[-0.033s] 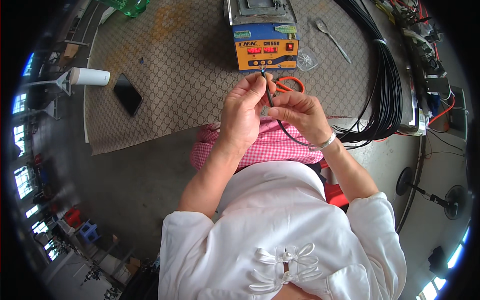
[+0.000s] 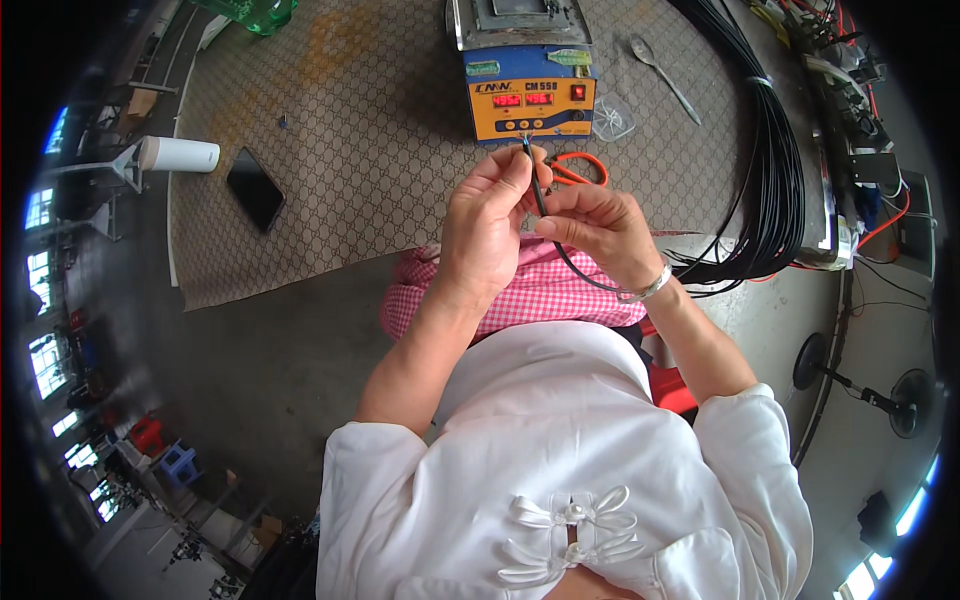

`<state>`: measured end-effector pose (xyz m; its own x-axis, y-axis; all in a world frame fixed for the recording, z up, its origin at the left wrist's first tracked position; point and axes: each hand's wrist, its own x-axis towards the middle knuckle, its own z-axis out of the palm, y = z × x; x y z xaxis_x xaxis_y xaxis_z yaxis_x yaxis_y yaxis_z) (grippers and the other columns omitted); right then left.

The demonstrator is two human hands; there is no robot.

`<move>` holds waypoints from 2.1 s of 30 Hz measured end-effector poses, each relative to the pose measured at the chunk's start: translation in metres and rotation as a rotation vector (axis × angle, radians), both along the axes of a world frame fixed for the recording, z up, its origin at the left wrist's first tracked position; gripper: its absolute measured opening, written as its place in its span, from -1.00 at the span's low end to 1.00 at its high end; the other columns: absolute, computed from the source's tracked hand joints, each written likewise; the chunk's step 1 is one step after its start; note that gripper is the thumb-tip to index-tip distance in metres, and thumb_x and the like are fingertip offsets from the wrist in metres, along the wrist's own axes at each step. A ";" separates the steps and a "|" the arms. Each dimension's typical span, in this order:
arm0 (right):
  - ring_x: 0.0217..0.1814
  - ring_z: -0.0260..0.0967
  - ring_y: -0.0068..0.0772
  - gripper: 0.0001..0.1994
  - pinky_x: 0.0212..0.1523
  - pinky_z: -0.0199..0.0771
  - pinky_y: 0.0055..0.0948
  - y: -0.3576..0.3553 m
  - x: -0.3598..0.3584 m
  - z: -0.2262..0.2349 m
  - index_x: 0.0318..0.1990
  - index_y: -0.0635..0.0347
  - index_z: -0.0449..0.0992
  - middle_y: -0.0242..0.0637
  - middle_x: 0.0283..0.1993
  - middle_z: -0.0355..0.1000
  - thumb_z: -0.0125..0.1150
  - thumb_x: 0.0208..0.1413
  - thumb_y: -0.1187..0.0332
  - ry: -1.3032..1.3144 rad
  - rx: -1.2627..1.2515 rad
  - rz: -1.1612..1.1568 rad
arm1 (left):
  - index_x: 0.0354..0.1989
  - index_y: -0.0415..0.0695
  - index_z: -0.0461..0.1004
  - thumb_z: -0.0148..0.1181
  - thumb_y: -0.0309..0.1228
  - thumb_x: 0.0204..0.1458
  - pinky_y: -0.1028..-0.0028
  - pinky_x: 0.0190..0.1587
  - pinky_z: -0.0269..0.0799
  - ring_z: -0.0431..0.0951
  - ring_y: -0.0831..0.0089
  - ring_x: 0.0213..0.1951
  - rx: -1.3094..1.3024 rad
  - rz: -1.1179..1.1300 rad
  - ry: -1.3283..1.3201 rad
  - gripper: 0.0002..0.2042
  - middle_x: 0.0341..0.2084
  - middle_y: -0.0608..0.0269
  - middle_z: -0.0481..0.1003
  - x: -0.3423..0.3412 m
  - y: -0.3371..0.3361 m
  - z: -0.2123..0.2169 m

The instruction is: The person is stripping the insulation off the ends of electrical wires using a machine and bundling them together.

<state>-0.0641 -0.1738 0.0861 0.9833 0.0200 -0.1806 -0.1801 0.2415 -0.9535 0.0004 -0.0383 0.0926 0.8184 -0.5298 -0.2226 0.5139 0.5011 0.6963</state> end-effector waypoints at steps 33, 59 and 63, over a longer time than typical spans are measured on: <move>-0.55 0.30 -0.67 -0.56 -0.52 0.29 -0.61 -0.044 0.011 -0.050 -0.05 0.22 0.39 -0.45 -0.52 0.35 0.27 -0.06 0.19 -0.027 -0.137 0.028 | -0.15 -0.29 0.40 0.04 -0.49 0.04 0.65 -0.54 0.17 0.29 0.65 -0.60 0.067 -0.094 0.182 -0.79 -0.57 0.28 0.39 -0.010 0.011 0.004; -0.66 -0.02 -0.83 -0.71 -0.67 -0.02 -0.74 -0.052 0.006 -0.019 -0.17 0.25 0.50 -0.61 -0.65 0.23 0.18 0.03 0.23 -0.120 -0.238 0.302 | -0.15 -0.33 0.38 0.02 -0.52 0.02 0.60 -0.52 0.19 0.29 0.61 -0.59 0.190 -0.180 0.167 -0.77 -0.59 0.28 0.37 -0.008 0.013 0.002; -0.68 -0.01 -0.83 -0.73 -0.69 -0.04 -0.73 -0.051 0.005 -0.008 -0.21 0.27 0.51 -0.61 -0.67 0.20 0.18 0.04 0.24 0.016 -0.176 0.321 | -0.15 -0.33 0.38 0.02 -0.51 0.02 0.60 -0.52 0.19 0.29 0.62 -0.59 0.195 -0.174 0.174 -0.77 -0.59 0.29 0.37 -0.007 0.013 0.002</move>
